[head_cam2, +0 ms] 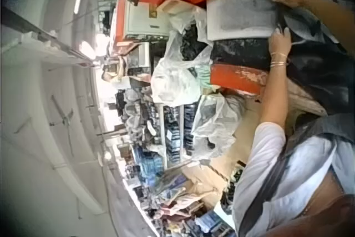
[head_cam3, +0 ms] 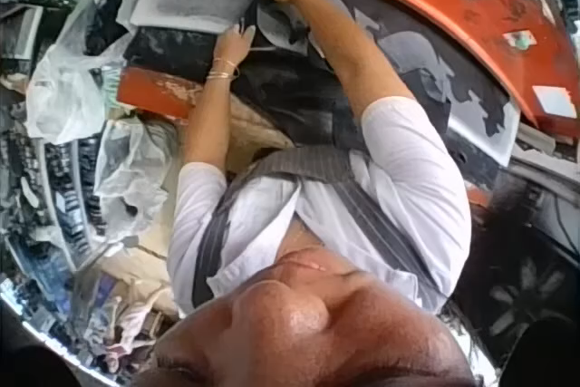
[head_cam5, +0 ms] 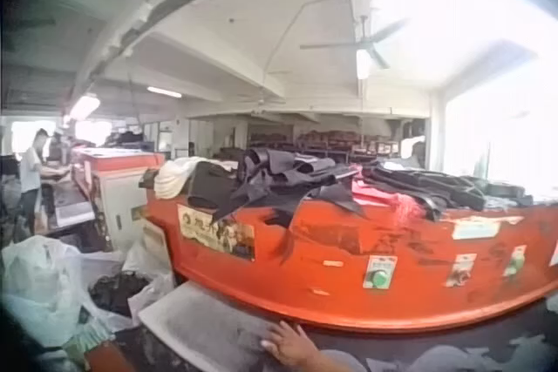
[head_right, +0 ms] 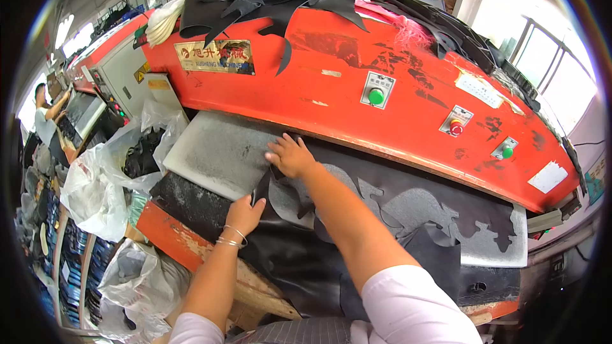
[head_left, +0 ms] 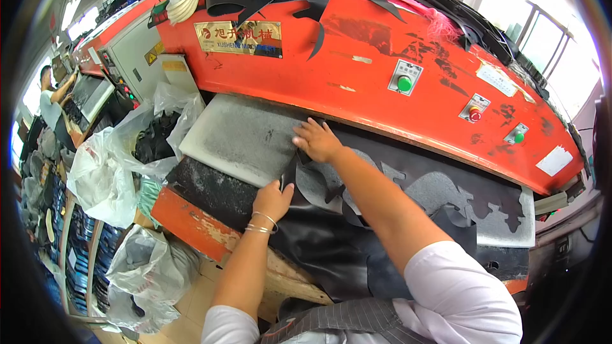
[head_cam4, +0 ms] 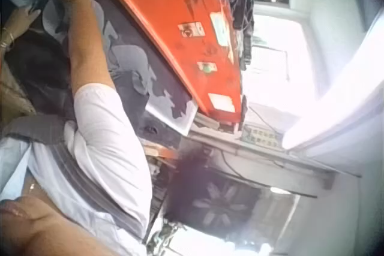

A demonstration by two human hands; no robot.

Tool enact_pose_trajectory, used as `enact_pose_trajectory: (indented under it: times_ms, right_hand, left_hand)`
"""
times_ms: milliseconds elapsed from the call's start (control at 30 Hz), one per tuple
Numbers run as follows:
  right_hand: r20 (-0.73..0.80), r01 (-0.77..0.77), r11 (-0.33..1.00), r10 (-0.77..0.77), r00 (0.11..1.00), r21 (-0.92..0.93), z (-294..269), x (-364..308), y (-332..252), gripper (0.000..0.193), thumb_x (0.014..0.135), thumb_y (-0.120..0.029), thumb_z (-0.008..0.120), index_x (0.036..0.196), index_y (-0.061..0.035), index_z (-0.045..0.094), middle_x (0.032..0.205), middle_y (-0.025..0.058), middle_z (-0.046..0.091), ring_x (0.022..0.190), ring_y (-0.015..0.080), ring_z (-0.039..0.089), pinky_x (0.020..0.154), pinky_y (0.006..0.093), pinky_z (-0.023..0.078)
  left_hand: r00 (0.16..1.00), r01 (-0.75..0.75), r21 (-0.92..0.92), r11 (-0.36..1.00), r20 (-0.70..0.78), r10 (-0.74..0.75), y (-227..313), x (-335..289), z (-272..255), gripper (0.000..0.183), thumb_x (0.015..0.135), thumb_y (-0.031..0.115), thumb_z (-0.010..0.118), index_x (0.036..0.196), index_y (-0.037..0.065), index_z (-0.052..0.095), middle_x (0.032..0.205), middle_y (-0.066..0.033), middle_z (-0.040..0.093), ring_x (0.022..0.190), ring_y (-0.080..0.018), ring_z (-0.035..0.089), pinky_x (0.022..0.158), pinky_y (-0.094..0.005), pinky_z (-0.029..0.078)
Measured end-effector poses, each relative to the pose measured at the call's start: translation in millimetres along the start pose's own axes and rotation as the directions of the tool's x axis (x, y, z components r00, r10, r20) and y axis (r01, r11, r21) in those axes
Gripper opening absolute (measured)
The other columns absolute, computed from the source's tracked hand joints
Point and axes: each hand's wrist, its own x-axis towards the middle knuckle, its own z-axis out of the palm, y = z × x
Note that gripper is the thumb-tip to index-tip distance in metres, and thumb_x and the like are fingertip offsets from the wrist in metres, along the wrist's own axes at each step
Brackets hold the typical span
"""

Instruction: Cutting shapes out of a leather sheet using an industrial press machine and a metal die.

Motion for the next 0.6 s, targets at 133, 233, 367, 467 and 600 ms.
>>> enact_pose_trajectory:
  times_ms: [133, 233, 367, 467, 600]
  right_hand:
    - [0.065, -0.134, 0.95, 0.158, 0.985, -0.282, 33.0, 6.8, -16.0, 0.053, 0.1, -0.05, 0.028, 0.145, -0.024, 0.039, 0.156, 0.0084, 0.025, 0.147, 0.026, 0.013, 0.117, 0.0528, 0.012]
    - [0.032, -0.136, 0.943, 0.153, 0.988, -0.303, 28.1, 9.1, -6.5, 0.05, 0.101, -0.046, 0.03, 0.145, -0.0237, 0.039, 0.156, 0.0096, 0.024, 0.146, 0.0262, 0.015, 0.116, 0.0536, 0.013]
    - [0.058, -0.192, 0.941, 0.215, 0.975, -0.278, 13.4, 9.1, 5.4, 0.05, 0.1, -0.045, 0.032, 0.145, -0.0236, 0.038, 0.157, 0.0114, 0.021, 0.147, 0.0261, 0.015, 0.116, 0.0533, 0.012]
    - [0.278, -0.175, 0.962, 0.23, 0.933, -0.209, -7.3, 16.5, -10.0, 0.058, 0.098, -0.05, 0.038, 0.147, -0.0185, 0.036, 0.157, 0.0164, 0.019, 0.146, 0.0284, 0.014, 0.116, 0.0507, 0.015]
    - [0.205, -0.128, 0.975, 0.09, 0.975, 0.181, -40.7, -65.0, 2.5, 0.07, 0.092, -0.051, 0.052, 0.145, -0.0085, 0.036, 0.15, 0.0194, 0.032, 0.141, 0.0339, 0.027, 0.114, 0.0473, 0.023]
  left_hand:
    - [0.999, -0.04, 0.063, 0.997, 0.007, 0.039, -19.9, -8.1, -11.5, 0.042, 0.088, 0.04, 0.057, 0.081, -0.001, 0.057, 0.081, -0.0275, 0.063, 0.082, -0.0478, 0.061, 0.073, -0.0521, 0.049]
    - [0.988, -0.136, -0.061, 0.989, 0.069, 0.14, -6.1, -24.1, -21.8, 0.041, 0.088, 0.035, 0.058, 0.072, -0.002, 0.053, 0.072, -0.0275, 0.06, 0.073, -0.0469, 0.06, 0.062, -0.0514, 0.046]
    - [0.98, -0.155, -0.14, 0.978, 0.1, 0.17, -4.9, -99.7, -35.0, 0.039, 0.087, 0.031, 0.063, 0.069, -0.002, 0.05, 0.063, -0.0243, 0.055, 0.057, -0.0424, 0.052, 0.055, -0.0448, 0.043]
    - [0.988, -0.007, -0.31, 0.951, 0.145, 0.054, -28.8, -94.9, -43.0, 0.038, 0.086, 0.034, 0.066, 0.088, -0.002, 0.057, 0.083, -0.0169, 0.062, 0.067, -0.0276, 0.051, 0.064, -0.037, 0.045]
    - [0.922, -0.373, -0.008, 0.928, 0.113, 0.372, -59.3, -72.5, -43.8, 0.086, 0.073, 0.055, 0.074, 0.131, -0.002, 0.047, 0.134, -0.0212, 0.046, 0.128, -0.0395, 0.04, 0.107, -0.0475, 0.03]
